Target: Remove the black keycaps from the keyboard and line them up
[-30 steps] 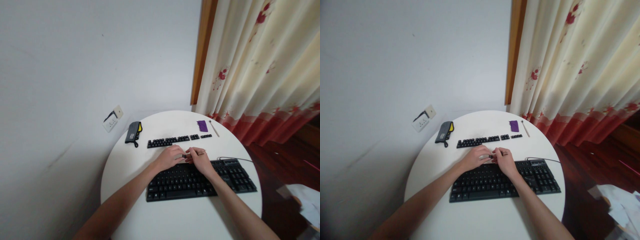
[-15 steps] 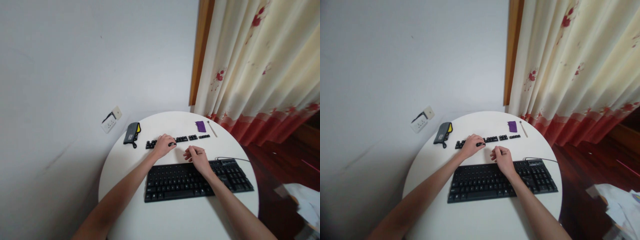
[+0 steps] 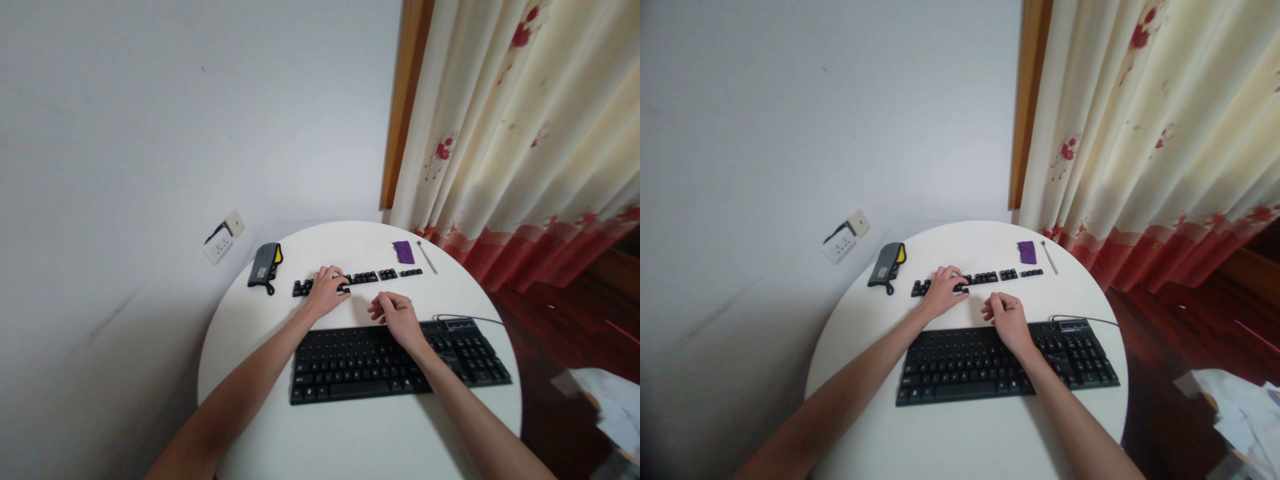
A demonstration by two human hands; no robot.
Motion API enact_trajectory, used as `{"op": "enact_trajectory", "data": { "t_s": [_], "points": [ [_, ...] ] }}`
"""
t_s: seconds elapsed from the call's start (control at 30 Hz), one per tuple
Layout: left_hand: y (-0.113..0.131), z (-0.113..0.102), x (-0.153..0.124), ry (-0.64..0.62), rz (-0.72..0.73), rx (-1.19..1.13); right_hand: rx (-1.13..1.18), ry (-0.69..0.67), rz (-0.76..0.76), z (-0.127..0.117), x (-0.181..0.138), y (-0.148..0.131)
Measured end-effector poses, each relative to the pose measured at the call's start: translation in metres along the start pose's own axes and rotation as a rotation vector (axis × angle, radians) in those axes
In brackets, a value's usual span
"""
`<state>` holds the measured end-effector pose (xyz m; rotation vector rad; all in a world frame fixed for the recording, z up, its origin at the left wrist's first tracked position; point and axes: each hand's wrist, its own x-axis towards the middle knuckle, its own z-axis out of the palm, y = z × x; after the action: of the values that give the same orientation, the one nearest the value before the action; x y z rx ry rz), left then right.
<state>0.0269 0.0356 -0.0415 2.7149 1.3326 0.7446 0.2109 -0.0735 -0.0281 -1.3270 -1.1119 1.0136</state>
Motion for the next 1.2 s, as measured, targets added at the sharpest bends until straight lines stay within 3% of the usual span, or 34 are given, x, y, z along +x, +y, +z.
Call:
{"op": "enact_trajectory", "data": {
  "t_s": [1.2],
  "points": [
    [-0.0023, 0.0045, -0.0005, 0.013, -0.119, 0.048, 0.017, -0.008, -0.001, -0.0025, 0.0013, -0.0005]
  ]
}}
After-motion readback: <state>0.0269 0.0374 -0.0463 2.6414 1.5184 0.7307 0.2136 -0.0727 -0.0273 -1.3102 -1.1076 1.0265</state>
